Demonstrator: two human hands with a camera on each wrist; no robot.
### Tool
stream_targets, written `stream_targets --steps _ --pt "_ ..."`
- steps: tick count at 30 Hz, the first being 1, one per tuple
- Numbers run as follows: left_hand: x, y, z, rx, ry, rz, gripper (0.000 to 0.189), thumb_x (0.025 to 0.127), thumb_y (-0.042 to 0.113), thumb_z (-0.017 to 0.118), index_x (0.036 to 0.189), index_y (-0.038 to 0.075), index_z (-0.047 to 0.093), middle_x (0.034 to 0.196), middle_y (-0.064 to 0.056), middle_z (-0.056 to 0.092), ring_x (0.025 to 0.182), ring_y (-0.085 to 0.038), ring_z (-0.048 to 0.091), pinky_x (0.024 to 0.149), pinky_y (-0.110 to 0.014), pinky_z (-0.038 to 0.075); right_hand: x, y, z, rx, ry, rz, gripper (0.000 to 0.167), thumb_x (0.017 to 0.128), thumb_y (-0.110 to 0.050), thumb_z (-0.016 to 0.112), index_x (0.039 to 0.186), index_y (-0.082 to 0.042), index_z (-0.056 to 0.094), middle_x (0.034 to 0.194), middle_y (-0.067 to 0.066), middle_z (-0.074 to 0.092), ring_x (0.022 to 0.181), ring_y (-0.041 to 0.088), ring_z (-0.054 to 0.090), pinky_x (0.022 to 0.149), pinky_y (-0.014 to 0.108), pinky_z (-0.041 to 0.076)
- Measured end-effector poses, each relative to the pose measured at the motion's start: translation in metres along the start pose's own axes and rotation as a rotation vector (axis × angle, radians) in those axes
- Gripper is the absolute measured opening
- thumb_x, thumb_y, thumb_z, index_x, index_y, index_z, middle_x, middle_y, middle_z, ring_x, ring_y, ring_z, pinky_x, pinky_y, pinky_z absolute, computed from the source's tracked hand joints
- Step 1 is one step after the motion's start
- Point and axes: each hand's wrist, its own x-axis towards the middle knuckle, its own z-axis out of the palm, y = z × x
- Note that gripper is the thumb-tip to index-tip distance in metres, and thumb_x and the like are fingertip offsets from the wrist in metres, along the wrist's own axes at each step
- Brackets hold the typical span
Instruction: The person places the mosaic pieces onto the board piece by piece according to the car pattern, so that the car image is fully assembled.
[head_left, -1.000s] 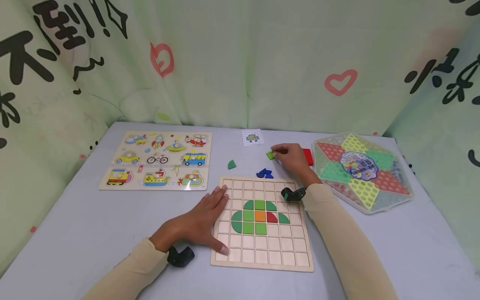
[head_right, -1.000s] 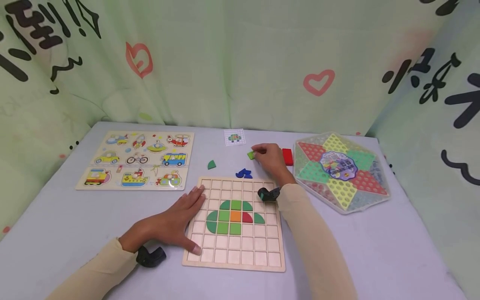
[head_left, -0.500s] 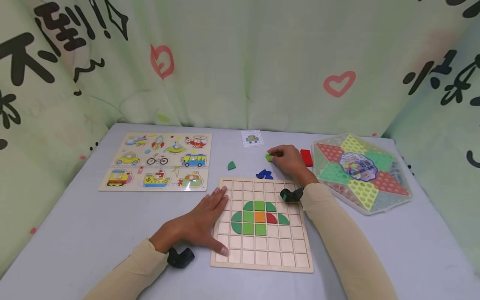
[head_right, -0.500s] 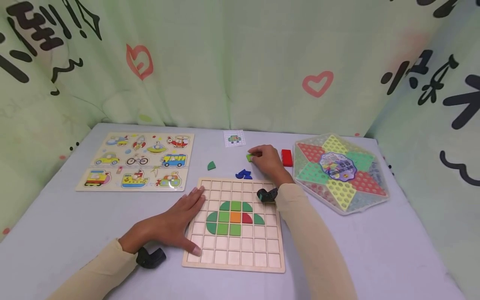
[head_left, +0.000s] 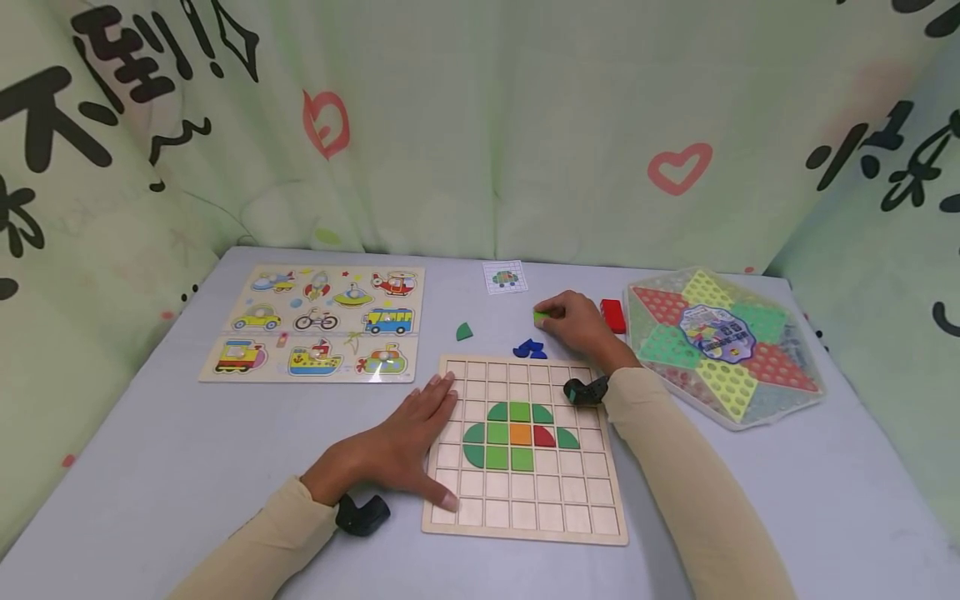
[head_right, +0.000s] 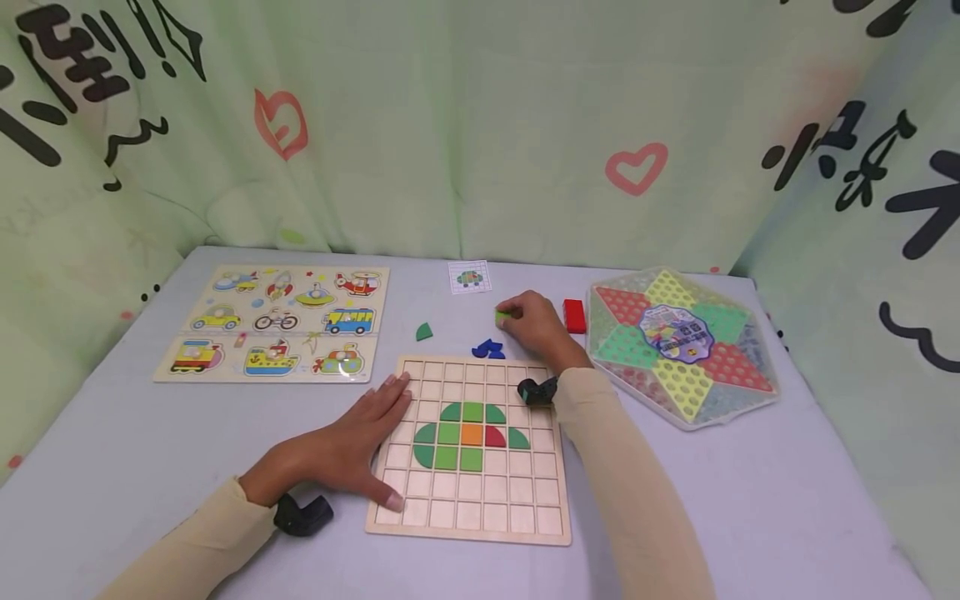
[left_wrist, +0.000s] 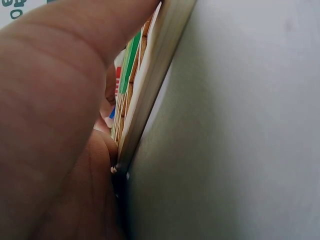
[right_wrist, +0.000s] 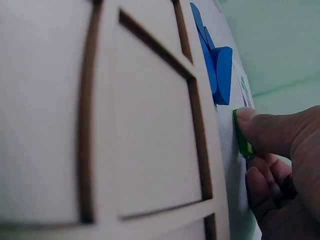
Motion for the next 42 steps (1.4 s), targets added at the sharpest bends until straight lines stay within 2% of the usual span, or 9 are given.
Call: stream_targets --steps 6,18,27,33,42 --pt "0.002 0.0 0.001 0.008 -0.004 0.005 0.132 0.064 0.072 0.074 0.156 0.004 0.008 0.162 -0.007 -0.011 0.146 -0.021 -0.014 0.117 -0.043 -0.001 -0.001 0.001 0.001 -0.019 -0.003 0.007 0.03 0.093 -0.01 0.065 0.123 -0.004 0.067 0.115 0.014 0.057 0.102 0.029 0.05 0.093 0.042 0.046" --pt "0.001 0.002 0.0 0.007 -0.016 -0.007 0.132 0.064 0.072 0.075 0.156 0.004 0.008 0.162 -0.007 -0.013 0.146 -0.021 -0.015 0.117 -0.043 -0.002 -0.009 0.002 0.0 0.019 0.049 -0.025 0.024 0.092 -0.01 0.067 0.116 -0.006 0.067 0.104 0.012 0.059 0.096 0.027 0.05 0.085 0.037 0.046" --pt "0.001 -0.001 0.002 0.005 -0.011 -0.007 0.132 0.064 0.073 0.074 0.156 0.004 0.008 0.162 -0.006 -0.012 0.146 -0.021 -0.015 0.117 -0.043 -0.002 -0.018 -0.001 -0.004 0.032 0.031 -0.036 0.021 0.094 -0.009 0.063 0.114 -0.006 0.069 0.108 0.011 0.064 0.097 0.027 0.054 0.087 0.038 0.048" --pt "0.001 -0.001 0.002 0.009 -0.007 -0.01 0.132 0.064 0.073 0.073 0.156 0.005 0.009 0.162 -0.006 -0.012 0.146 -0.021 -0.015 0.117 -0.043 -0.002 -0.025 -0.003 -0.007 0.036 0.04 -0.077 0.02 0.094 -0.011 0.064 0.113 -0.005 0.07 0.108 0.012 0.066 0.096 0.027 0.057 0.088 0.04 0.049" --pt "0.001 0.0 0.0 0.002 -0.006 -0.008 0.132 0.064 0.072 0.074 0.156 0.004 0.009 0.162 -0.007 -0.01 0.146 -0.022 -0.014 0.117 -0.044 -0.001 -0.043 -0.007 -0.013 0.035 -0.001 -0.128 0.021 0.094 -0.006 0.063 0.113 -0.005 0.071 0.116 0.013 0.067 0.106 0.029 0.058 0.092 0.041 0.05"
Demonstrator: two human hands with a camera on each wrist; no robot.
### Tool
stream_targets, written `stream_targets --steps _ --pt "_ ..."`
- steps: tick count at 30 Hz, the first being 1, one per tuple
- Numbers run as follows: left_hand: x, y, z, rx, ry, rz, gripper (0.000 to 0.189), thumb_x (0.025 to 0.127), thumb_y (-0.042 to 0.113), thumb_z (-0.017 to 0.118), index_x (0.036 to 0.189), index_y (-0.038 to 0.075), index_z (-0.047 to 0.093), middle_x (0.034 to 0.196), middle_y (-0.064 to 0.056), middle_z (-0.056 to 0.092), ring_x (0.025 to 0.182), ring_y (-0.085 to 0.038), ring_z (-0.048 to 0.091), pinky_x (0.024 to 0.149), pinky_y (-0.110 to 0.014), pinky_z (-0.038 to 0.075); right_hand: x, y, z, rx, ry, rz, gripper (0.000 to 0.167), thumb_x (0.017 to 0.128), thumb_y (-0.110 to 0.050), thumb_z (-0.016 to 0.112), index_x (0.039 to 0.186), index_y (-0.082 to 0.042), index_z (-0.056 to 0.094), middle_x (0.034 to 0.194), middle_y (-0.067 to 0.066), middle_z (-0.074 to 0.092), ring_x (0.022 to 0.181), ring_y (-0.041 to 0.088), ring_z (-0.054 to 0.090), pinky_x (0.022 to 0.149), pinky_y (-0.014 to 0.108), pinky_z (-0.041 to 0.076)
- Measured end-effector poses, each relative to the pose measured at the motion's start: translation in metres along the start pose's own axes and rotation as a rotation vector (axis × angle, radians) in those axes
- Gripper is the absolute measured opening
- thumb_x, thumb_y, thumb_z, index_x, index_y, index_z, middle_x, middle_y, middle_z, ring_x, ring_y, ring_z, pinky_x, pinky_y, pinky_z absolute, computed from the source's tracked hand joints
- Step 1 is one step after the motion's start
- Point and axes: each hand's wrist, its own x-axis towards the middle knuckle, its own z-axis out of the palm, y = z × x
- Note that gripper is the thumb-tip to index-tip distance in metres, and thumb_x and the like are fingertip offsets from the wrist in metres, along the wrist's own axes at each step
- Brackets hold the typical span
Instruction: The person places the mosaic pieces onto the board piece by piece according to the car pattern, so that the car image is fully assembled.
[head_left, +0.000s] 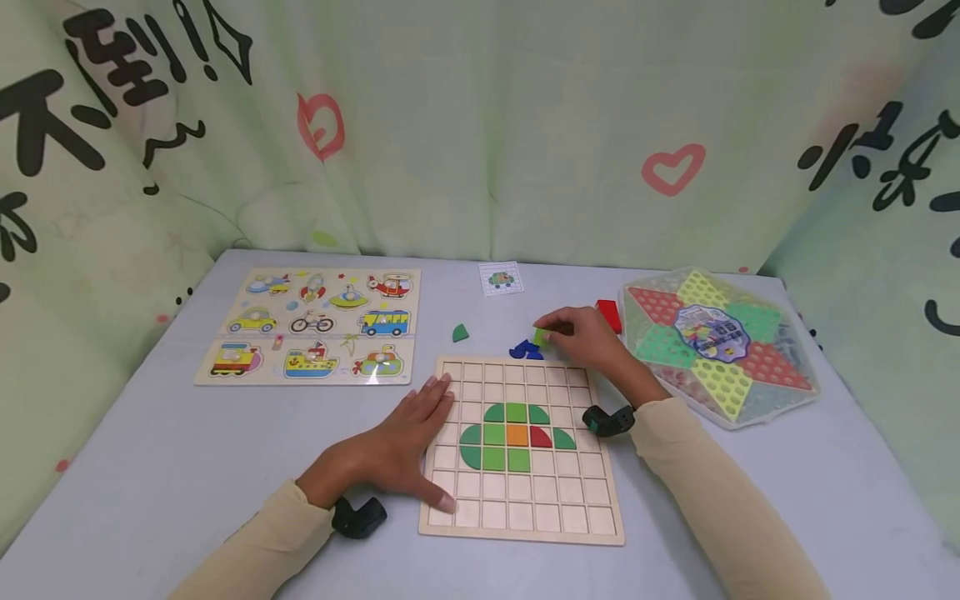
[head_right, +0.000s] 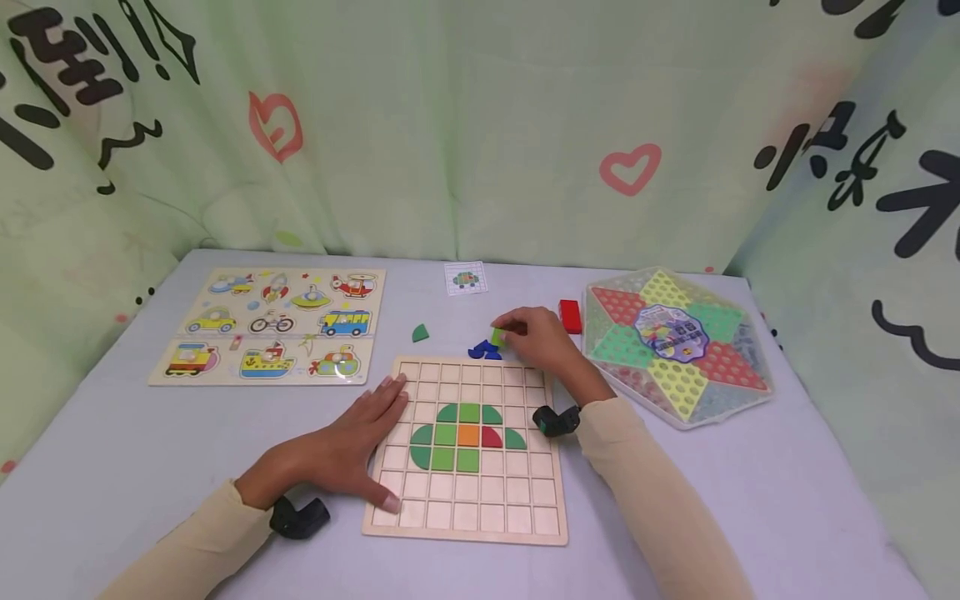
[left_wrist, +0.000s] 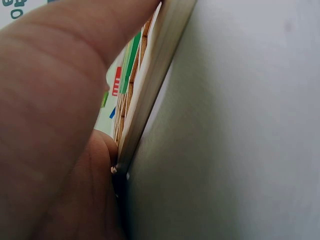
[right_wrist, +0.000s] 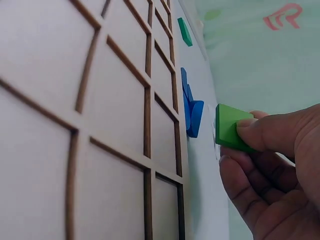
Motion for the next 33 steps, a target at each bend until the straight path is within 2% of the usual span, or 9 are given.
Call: stream_targets --steps 7,14,26,33 --pt "0.0 -0.001 0.001 -0.008 0.008 0.007 0.132 0.064 0.073 0.074 0.156 0.004 0.009 0.162 -0.008 -0.011 0.146 -0.022 -0.014 0.117 -0.045 -0.001 -0.016 -0.003 -0.003 0.006 -0.005 -0.062 0.024 0.093 -0.007 0.064 0.116 -0.003 0.07 0.112 0.013 0.068 0.098 0.028 0.062 0.086 0.04 0.053" --pt "0.002 0.0 0.004 -0.026 -0.004 0.017 0.132 0.065 0.073 0.073 0.156 0.003 0.007 0.162 -0.006 -0.014 0.146 -0.021 -0.016 0.117 -0.044 -0.003 -0.039 -0.003 -0.006 0.072 -0.03 -0.074 0.023 0.091 -0.008 0.068 0.113 -0.004 0.072 0.109 0.009 0.068 0.092 0.024 0.062 0.079 0.035 0.054" --pt "0.001 -0.002 0.003 0.003 -0.001 0.01 0.132 0.064 0.074 0.073 0.156 0.004 0.007 0.162 -0.006 -0.014 0.146 -0.021 -0.016 0.117 -0.044 -0.002 -0.071 -0.006 -0.002 0.09 -0.114 -0.132 0.018 0.089 -0.005 0.07 0.107 -0.006 0.073 0.099 0.002 0.069 0.082 0.019 0.059 0.075 0.028 0.053" --pt "0.001 -0.002 0.002 -0.004 -0.004 0.011 0.132 0.065 0.073 0.073 0.156 0.004 0.008 0.162 -0.007 -0.011 0.146 -0.022 -0.014 0.117 -0.045 -0.001 -0.088 -0.012 0.002 0.109 -0.142 -0.128 0.018 0.088 -0.003 0.07 0.105 -0.007 0.073 0.098 0.0 0.067 0.085 0.018 0.06 0.077 0.027 0.053"
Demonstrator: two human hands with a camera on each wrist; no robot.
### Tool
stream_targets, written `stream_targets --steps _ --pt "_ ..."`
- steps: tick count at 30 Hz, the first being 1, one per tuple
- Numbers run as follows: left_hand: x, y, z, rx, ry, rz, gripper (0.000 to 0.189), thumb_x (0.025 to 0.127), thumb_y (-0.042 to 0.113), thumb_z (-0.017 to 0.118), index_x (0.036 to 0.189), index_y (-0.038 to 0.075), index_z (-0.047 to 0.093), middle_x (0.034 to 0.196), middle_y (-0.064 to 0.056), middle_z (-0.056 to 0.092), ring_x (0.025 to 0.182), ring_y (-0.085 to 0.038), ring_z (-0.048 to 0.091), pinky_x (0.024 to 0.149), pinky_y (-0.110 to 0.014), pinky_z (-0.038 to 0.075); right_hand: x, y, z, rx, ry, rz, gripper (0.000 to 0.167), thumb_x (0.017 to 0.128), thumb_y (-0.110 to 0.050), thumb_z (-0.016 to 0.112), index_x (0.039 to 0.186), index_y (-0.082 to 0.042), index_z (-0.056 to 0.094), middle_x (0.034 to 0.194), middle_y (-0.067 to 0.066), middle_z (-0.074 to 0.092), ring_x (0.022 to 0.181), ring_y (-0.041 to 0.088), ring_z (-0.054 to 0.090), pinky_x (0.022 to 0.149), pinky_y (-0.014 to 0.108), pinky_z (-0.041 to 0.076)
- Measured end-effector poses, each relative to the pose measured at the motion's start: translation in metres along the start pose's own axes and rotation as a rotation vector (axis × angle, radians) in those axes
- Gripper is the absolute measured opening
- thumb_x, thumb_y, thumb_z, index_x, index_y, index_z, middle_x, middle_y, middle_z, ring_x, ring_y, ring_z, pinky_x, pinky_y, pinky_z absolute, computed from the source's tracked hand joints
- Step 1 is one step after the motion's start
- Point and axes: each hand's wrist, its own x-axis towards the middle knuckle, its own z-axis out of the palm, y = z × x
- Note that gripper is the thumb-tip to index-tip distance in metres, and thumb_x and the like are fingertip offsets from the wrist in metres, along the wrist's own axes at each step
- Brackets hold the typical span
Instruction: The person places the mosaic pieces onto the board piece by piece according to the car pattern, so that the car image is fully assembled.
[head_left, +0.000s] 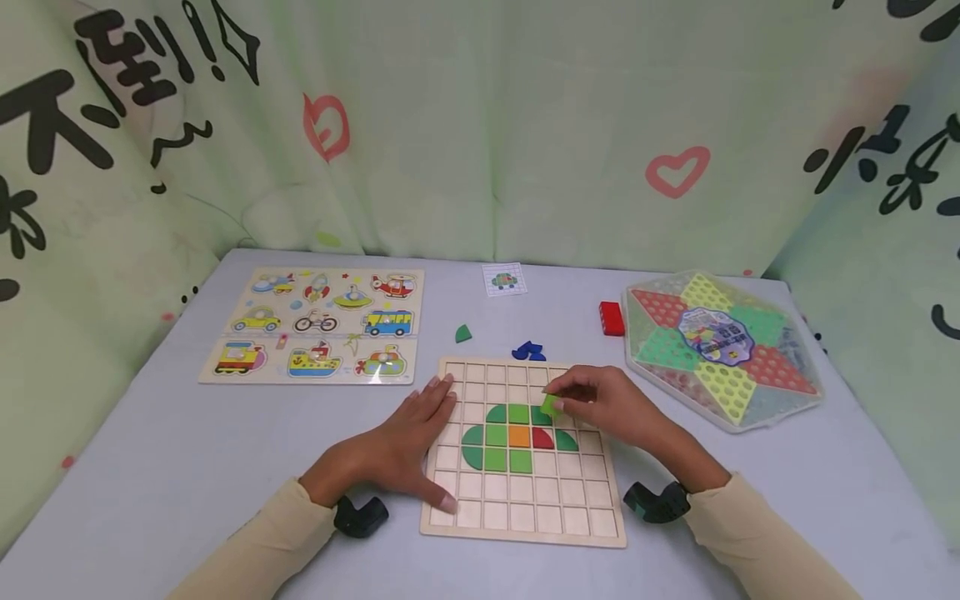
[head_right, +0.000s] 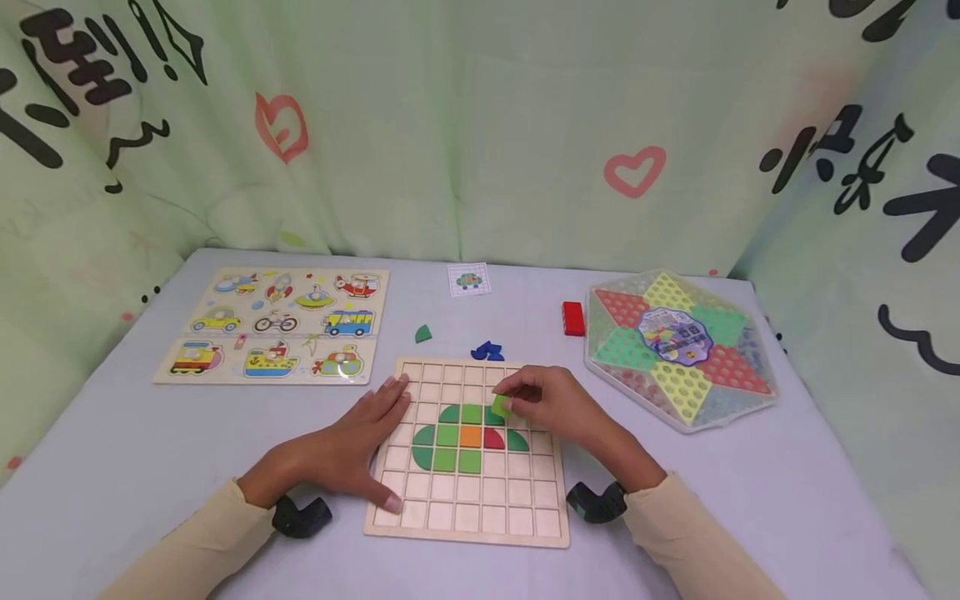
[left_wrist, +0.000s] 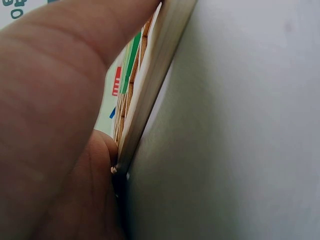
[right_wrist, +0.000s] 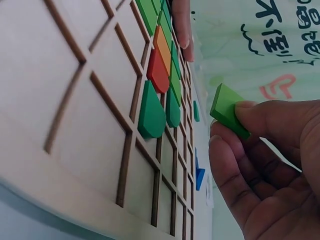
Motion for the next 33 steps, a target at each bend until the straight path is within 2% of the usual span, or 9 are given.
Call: stream_targets --steps 6,12,21,25,33 --pt "0.0 0.001 -0.001 0.0 0.005 0.002 0.131 0.065 0.072 0.073 0.156 0.003 0.009 0.162 -0.008 -0.011 0.146 -0.022 -0.014 0.117 -0.045 -0.001 -0.011 -0.005 0.005 0.038 -0.042 0.017 0.017 0.087 -0.003 0.072 0.103 -0.009 0.074 0.097 -0.001 0.066 0.083 0.019 0.059 0.075 0.025 0.053" --pt "-0.002 0.002 -0.002 -0.006 0.001 -0.008 0.131 0.065 0.071 0.075 0.156 0.003 0.009 0.162 -0.008 -0.01 0.146 -0.023 -0.013 0.117 -0.045 -0.001 -0.018 -0.008 0.01 0.082 -0.084 -0.061 0.017 0.086 -0.004 0.073 0.103 -0.006 0.073 0.096 0.0 0.067 0.079 0.017 0.06 0.069 0.025 0.053" --pt "-0.002 0.001 0.0 0.003 0.005 -0.013 0.131 0.064 0.072 0.074 0.156 0.004 0.01 0.162 -0.007 -0.01 0.146 -0.022 -0.014 0.117 -0.045 -0.002 -0.025 -0.013 0.02 -0.011 -0.14 -0.086 0.02 0.085 0.0 0.072 0.099 -0.014 0.075 0.094 -0.009 0.066 0.079 0.014 0.056 0.069 0.024 0.051" --pt "-0.001 0.002 0.0 0.008 0.006 -0.01 0.131 0.064 0.072 0.074 0.156 0.004 0.01 0.162 -0.007 -0.01 0.146 -0.023 -0.014 0.117 -0.044 -0.002 -0.027 -0.012 0.021 -0.014 -0.15 -0.093 0.02 0.085 0.0 0.071 0.099 -0.014 0.075 0.097 -0.009 0.067 0.08 0.012 0.056 0.071 0.024 0.051" --pt "-0.001 0.001 0.0 0.003 0.012 0.0 0.131 0.065 0.071 0.074 0.156 0.003 0.009 0.162 -0.008 -0.01 0.146 -0.024 -0.013 0.117 -0.044 -0.002 -0.032 -0.012 0.023 0.005 -0.175 -0.107 0.02 0.084 0.001 0.072 0.098 -0.012 0.075 0.097 -0.007 0.067 0.079 0.01 0.055 0.067 0.023 0.049"
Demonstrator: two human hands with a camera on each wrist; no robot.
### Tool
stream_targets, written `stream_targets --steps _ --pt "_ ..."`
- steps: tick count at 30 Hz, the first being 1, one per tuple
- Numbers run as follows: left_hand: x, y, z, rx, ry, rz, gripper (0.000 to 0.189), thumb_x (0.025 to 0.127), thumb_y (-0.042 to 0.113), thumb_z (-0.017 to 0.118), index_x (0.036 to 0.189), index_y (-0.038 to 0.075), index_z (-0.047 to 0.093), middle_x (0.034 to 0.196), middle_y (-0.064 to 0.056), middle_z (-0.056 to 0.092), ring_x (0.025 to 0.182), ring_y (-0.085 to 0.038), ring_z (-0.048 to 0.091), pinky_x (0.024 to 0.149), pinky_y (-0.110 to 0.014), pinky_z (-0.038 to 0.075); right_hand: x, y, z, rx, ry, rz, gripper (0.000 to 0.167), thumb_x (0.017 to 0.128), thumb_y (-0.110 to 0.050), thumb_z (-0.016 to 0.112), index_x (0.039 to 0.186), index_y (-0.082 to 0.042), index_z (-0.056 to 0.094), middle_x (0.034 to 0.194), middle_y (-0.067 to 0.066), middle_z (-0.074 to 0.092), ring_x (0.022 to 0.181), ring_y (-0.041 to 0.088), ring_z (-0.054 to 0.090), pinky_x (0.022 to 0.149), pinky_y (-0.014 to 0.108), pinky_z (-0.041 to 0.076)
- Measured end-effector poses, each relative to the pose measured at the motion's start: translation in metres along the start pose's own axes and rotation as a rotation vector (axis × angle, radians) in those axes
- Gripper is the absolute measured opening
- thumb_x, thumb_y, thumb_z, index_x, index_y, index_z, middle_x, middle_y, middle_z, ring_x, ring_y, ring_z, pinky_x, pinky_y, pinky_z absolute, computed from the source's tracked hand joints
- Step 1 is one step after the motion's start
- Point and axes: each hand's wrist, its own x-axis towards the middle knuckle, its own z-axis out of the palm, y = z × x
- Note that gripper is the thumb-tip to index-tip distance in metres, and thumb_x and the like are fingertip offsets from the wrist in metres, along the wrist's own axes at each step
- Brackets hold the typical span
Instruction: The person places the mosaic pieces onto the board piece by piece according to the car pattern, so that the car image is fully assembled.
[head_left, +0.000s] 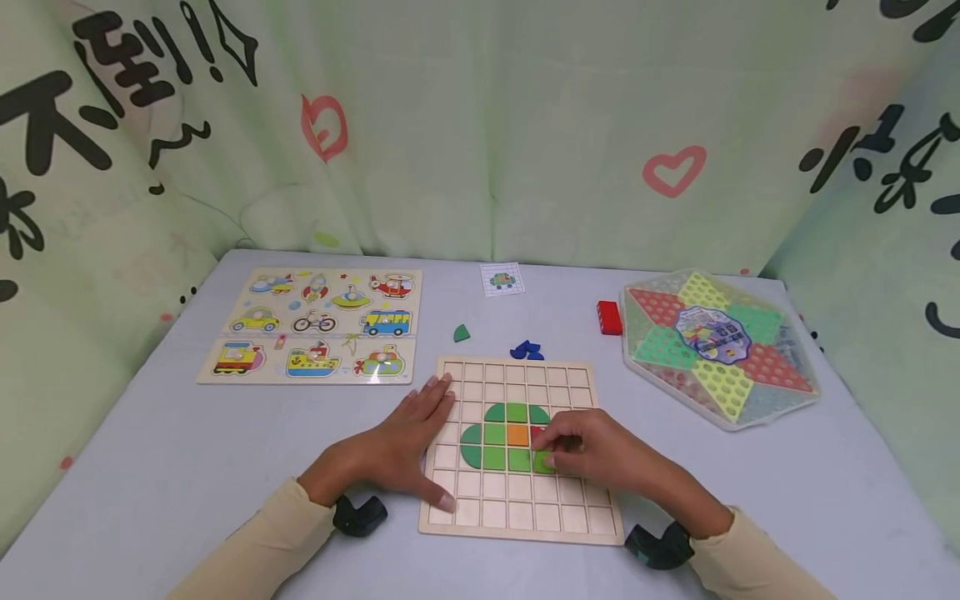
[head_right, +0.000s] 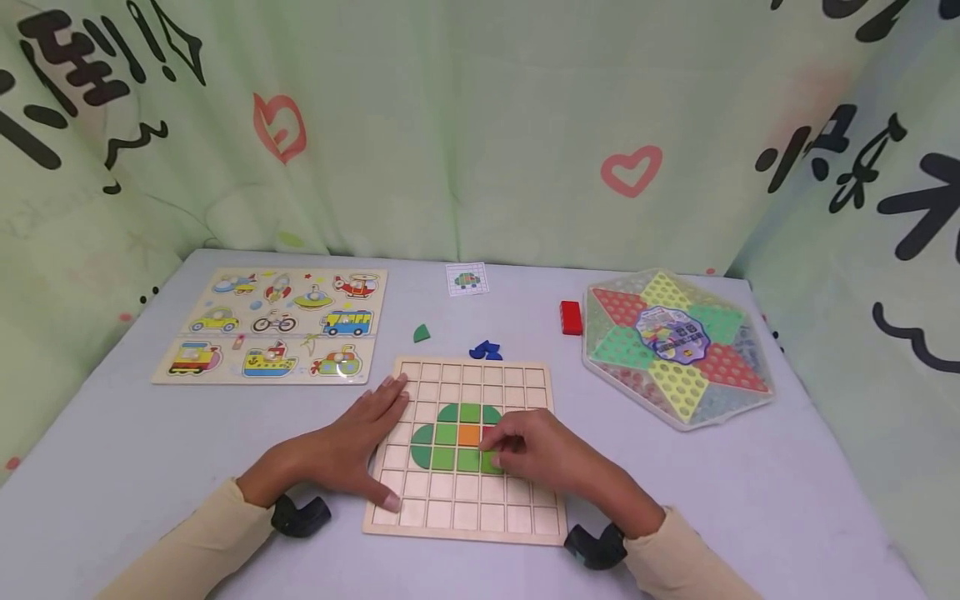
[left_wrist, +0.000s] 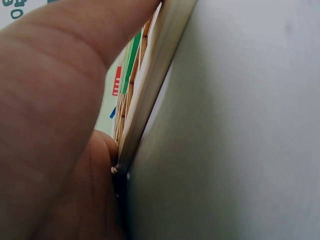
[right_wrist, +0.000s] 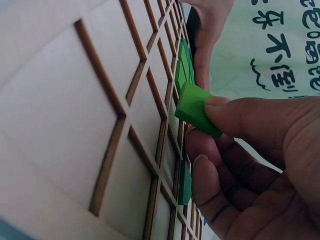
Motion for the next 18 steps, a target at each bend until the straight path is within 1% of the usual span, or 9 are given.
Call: stream_targets --steps 8,15,18 --pt "0.0015 0.0007 -0.0005 -0.006 -0.006 -0.01 0.131 0.064 0.071 0.075 0.156 0.004 0.01 0.162 -0.007 -0.01 0.147 -0.023 -0.013 0.117 -0.044 -0.001 -0.0004 -0.0002 0.0038 -0.018 0.024 0.006 0.021 0.082 0.004 0.073 0.098 -0.01 0.074 0.091 -0.006 0.064 0.077 0.01 0.053 0.066 0.023 0.048" --pt "0.0007 0.0001 -0.0005 -0.002 -0.011 -0.006 0.132 0.064 0.073 0.074 0.156 0.004 0.01 0.162 -0.007 -0.01 0.146 -0.023 -0.013 0.117 -0.044 -0.001 0.0008 0.0003 0.0079 -0.098 0.051 0.0 0.021 0.082 0.003 0.074 0.098 -0.011 0.075 0.089 -0.008 0.06 0.082 0.01 0.054 0.07 0.024 0.049" --pt "-0.0009 -0.0006 -0.0002 -0.007 -0.008 -0.01 0.132 0.064 0.073 0.074 0.156 0.004 0.01 0.162 -0.007 -0.01 0.146 -0.023 -0.013 0.117 -0.044 -0.001 0.0025 0.0007 0.0091 -0.113 0.047 -0.01 0.022 0.082 0.004 0.073 0.098 -0.011 0.075 0.088 -0.009 0.06 0.082 0.009 0.055 0.07 0.024 0.05"
